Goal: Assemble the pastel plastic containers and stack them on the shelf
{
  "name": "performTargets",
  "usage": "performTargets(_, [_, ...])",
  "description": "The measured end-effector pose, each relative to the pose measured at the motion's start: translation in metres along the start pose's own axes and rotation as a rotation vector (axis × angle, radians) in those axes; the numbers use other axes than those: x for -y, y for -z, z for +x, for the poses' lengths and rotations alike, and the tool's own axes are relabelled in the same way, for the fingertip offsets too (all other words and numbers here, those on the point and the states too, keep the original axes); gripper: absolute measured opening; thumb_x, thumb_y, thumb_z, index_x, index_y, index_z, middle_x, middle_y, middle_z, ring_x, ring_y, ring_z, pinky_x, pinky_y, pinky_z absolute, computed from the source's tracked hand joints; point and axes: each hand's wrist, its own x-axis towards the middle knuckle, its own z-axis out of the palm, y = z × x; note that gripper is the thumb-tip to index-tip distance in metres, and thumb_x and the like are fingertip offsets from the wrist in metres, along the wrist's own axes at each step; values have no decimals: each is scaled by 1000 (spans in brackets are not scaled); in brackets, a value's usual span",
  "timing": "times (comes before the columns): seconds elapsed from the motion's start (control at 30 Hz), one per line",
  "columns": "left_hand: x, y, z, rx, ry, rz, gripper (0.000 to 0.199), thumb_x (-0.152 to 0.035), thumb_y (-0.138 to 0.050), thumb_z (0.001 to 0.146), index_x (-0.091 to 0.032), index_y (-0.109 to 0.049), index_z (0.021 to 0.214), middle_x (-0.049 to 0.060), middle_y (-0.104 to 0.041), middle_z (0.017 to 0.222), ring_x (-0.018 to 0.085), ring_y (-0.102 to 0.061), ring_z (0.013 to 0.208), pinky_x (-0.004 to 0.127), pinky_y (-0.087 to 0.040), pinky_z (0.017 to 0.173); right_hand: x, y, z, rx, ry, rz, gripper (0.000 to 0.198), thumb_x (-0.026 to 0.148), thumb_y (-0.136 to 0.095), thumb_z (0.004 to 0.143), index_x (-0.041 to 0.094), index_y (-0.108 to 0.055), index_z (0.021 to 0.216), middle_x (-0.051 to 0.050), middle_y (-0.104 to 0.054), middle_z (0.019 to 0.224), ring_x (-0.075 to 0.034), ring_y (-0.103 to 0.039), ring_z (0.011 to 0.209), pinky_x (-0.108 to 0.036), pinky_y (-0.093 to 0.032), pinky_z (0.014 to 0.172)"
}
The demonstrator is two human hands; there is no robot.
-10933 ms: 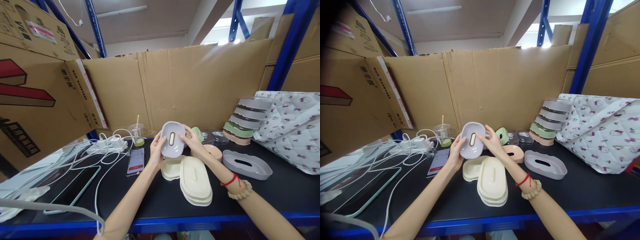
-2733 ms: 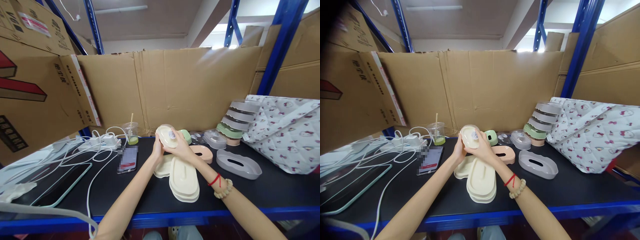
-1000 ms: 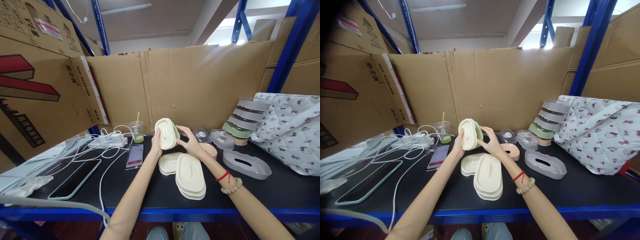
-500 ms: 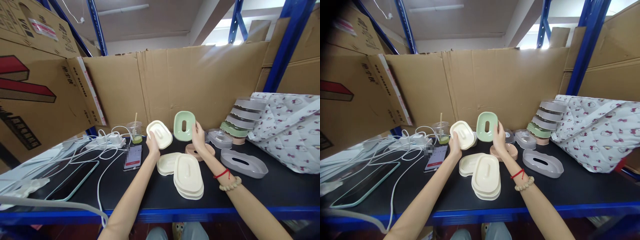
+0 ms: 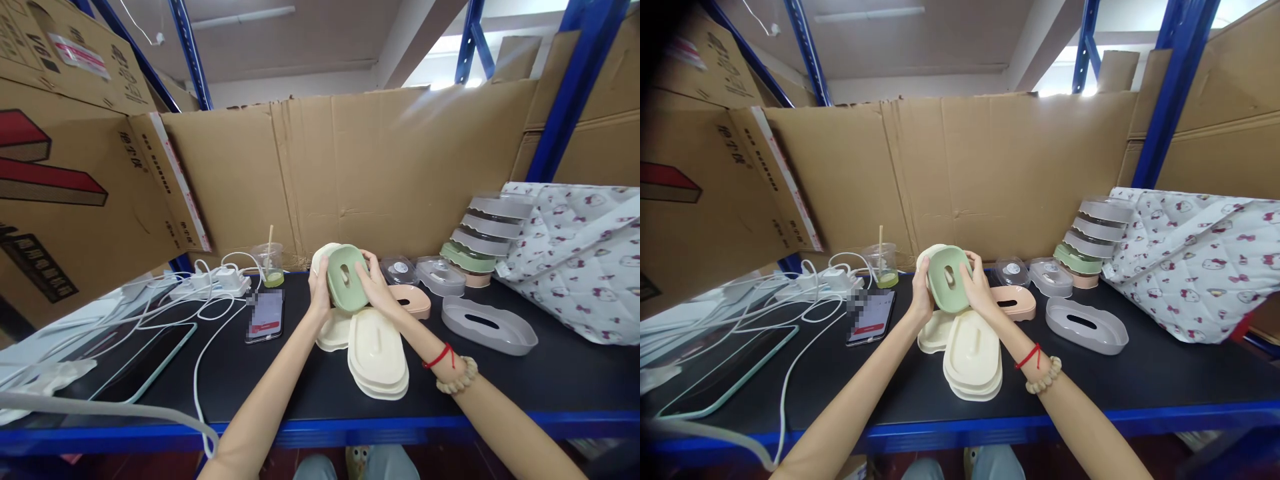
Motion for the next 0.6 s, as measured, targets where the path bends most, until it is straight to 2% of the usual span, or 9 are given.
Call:
performTargets(0.1, [-1,1,2,0,-60,84,23,-34,-67,71,-20,-63,88,4,-68,97,20,-61,101,28,-46,87,3,0,0,0,-1,24,42,49,-48,82,25,-49,116,-8,-58,121,-21,-54,112,-39,-42,97])
performTargets(0.27, [-5,-1,0,-36,-82,110,32,-25,-74,63,-20,-61,92,3,-69,92,19,-63,96,27,-46,85,13,0,-1,-81,-84,82,58,52,-55,77,23,-45,125,-9,-62,115,-22,-59,103,-39,-45,93])
performTargets(0.47, [-6,-4,-5,5,-130,105,24,-29,-71,66,-18,-66,87,4,-71,89,18,-64,93,24,-46,81,29,-1,2,-85,-142,289,52,59,-65,63,20,-61,96,-9,-67,106,-24,-61,101,-37,-48,89])
performTargets(0.6, [-2,-7,-8,19,-157,134,20,-25,-72,66,-20,-65,84,1,-70,89,14,-63,89,20,-46,78,31,1,3,-209,-97,319,48,57,-68,60,18,-62,88,-9,-70,97,-23,-64,92,-37,-51,84])
